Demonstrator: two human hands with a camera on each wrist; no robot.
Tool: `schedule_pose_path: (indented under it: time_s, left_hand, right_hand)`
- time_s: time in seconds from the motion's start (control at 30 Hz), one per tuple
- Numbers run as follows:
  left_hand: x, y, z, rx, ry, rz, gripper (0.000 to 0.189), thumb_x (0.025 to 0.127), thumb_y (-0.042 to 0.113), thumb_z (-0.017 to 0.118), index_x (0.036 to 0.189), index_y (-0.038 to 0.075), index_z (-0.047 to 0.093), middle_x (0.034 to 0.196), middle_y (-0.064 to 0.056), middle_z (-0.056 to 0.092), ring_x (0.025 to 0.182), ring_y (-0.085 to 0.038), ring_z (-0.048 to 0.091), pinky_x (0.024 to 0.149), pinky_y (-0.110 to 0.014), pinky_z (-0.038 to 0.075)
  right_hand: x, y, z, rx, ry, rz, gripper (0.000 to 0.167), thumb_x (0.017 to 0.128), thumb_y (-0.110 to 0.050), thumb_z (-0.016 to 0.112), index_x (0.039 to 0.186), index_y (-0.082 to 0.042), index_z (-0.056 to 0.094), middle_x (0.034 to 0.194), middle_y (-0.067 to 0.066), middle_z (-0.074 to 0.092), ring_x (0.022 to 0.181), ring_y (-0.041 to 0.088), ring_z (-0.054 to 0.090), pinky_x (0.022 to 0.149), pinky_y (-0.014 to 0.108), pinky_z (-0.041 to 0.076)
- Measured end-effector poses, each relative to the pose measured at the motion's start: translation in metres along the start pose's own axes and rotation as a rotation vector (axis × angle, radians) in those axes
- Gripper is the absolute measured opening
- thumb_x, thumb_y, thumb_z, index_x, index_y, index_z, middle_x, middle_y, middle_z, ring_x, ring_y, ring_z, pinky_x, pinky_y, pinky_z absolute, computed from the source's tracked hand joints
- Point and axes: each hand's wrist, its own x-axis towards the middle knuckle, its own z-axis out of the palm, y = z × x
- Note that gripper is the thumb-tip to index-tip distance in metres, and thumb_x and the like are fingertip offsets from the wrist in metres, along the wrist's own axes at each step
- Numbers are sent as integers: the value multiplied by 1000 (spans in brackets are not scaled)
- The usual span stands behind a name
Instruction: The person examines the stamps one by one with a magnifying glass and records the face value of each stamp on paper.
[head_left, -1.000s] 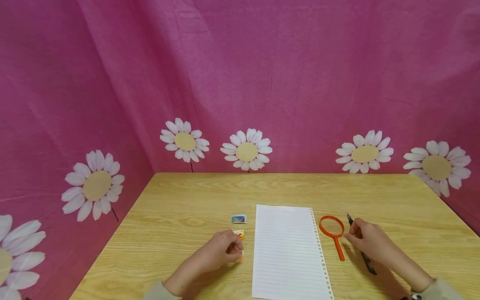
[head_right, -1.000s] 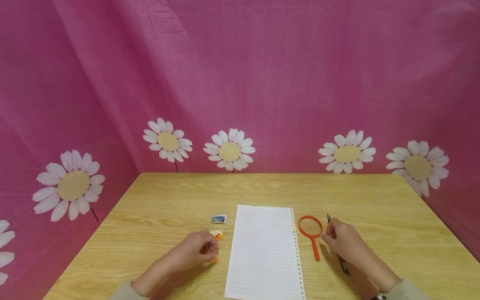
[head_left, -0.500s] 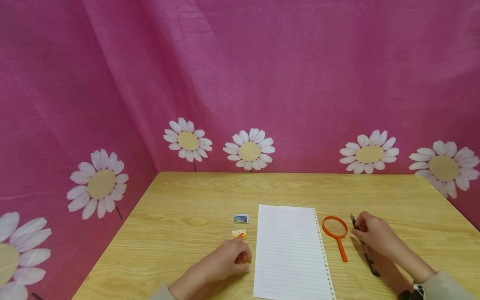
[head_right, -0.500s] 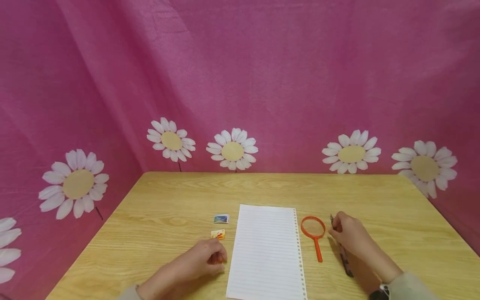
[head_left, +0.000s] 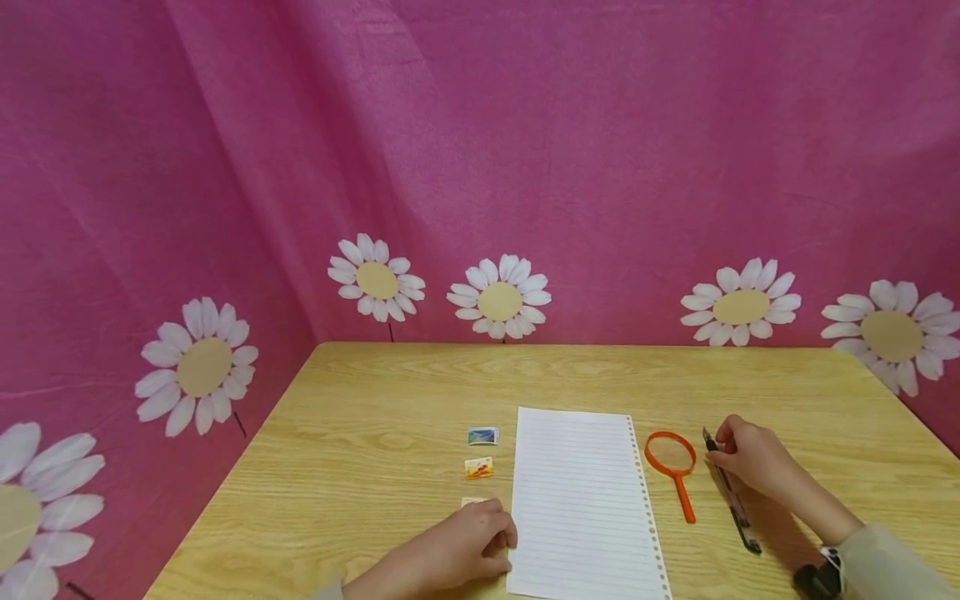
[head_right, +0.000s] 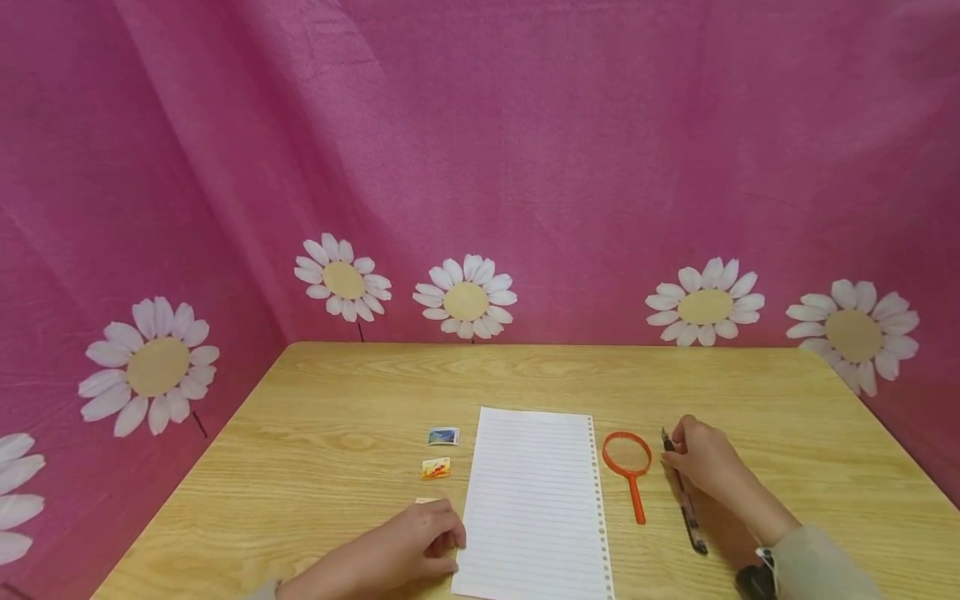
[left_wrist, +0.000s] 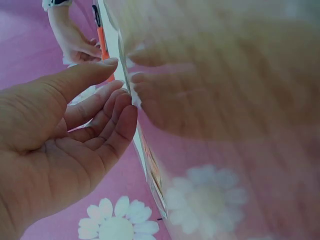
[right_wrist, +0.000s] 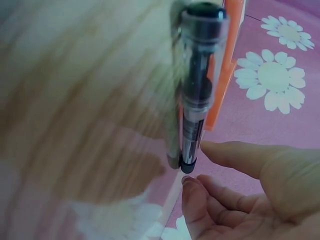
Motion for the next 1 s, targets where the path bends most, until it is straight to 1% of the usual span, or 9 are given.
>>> schedule_pose_path:
  time_s: [0.13,0.23,0.43,0.53,0.67,0.73,0.8,0.9,1.0]
  left_hand:
    - [-2,2,1,8,-16,11,11,87,16,72,95,13,65,84,9,50,72,5,37,69,-10,38]
    - [-2,3,2,15,-11,28,11,87,16,73,95,13,66,85,9,51,72,5,37,68,-9,38]
    - [-1,2,6,98,36,79,15,84,20,76,93,14,65,84,9,51,70,5,35,65,-7,36]
    - [-1,3,7,123,42,73,16,83,22,76,92,15,65,85,10,51,69,5,36,66,-7,36]
    - [-1,6,7,138,31,71,16,84,22,76,93,14,65,84,10,50,68,6,36,65,-6,37]
    - [-1,7,7,149,31,73,15,84,21,76,93,14,65,84,10,50,67,5,37,64,-6,36]
    - [-1,8,7,162,30,74,14,84,20,75,92,13,66,83,9,50,67,5,37,64,-6,36]
    - [0,10,8,188,25,70,14,84,19,75,92,13,66,83,9,50,67,5,37,65,-6,35]
    - [0,12,9,201,18,67,13,85,19,75,92,14,65,82,9,49,67,4,38,65,-5,35]
  right_hand:
    - [3,1,1,-9,-14,0,24,84,-6,71,86,5,50,70,6,51,63,16,41,55,25,34]
    - [6,2,2,-19,-18,3,25,84,-6,71,85,4,49,70,6,50,63,16,41,56,26,34]
    - [10,4,2,-33,-54,32,25,84,-7,70,83,4,47,69,8,50,62,17,42,57,29,35]
    - [11,4,2,-32,-71,42,24,85,-7,69,83,5,48,70,11,53,62,18,45,57,30,37]
    - [10,3,1,-17,-59,35,25,85,-6,68,85,6,46,72,14,57,62,18,48,56,30,39]
    - [8,3,1,1,-46,25,26,85,-4,67,87,6,43,72,15,59,60,17,48,54,28,37]
    - [6,2,2,18,-34,2,27,86,-1,66,90,4,40,69,12,58,57,15,45,52,25,35]
    - [1,0,3,34,-24,-56,28,88,2,63,97,0,37,61,5,54,52,9,40,48,22,31]
    - [-2,-1,4,23,-2,-134,25,90,2,61,99,-5,39,56,-2,45,47,4,34,46,21,30]
